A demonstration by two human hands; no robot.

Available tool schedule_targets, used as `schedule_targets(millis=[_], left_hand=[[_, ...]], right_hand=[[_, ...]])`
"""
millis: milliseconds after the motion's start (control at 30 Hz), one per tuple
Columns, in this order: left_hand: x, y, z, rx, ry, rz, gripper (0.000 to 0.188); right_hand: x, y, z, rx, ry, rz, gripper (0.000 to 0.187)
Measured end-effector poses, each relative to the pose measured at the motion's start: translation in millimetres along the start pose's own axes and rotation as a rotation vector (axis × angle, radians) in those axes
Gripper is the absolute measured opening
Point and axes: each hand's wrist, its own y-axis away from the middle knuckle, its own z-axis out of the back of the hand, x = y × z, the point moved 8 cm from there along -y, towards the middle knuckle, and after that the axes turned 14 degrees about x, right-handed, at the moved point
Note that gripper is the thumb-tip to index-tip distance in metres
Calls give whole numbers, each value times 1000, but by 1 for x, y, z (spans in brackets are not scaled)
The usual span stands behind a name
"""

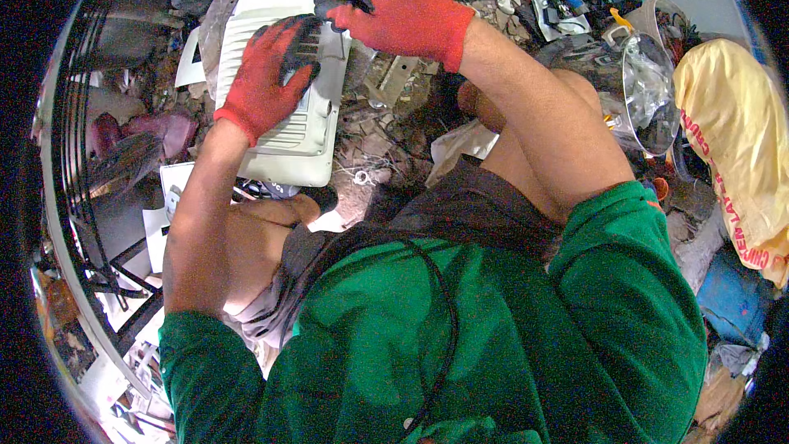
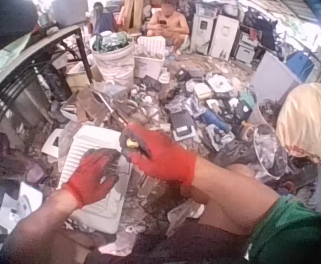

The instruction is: The person uses a screwdriver to remove screws from a white electronic device's casing while sitting on the floor in a cluttered area.

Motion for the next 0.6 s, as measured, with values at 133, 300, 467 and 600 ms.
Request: schedule_targets(millis=[133,300,467,600], left_hand=[[2,-15,-19,65,58,-90,49],[25,-27,-34,139,244,43,43],[19,-37,-30,242,640,135,32],[34,-29,-41,223,690,106,36]], right_hand=[[-8,1,1,-30,61,19,35],[1,-3,-4,96,55,15,32],[6,-8,-8,178,178,179,34],[19,-14,-11,132,418,215,44]])
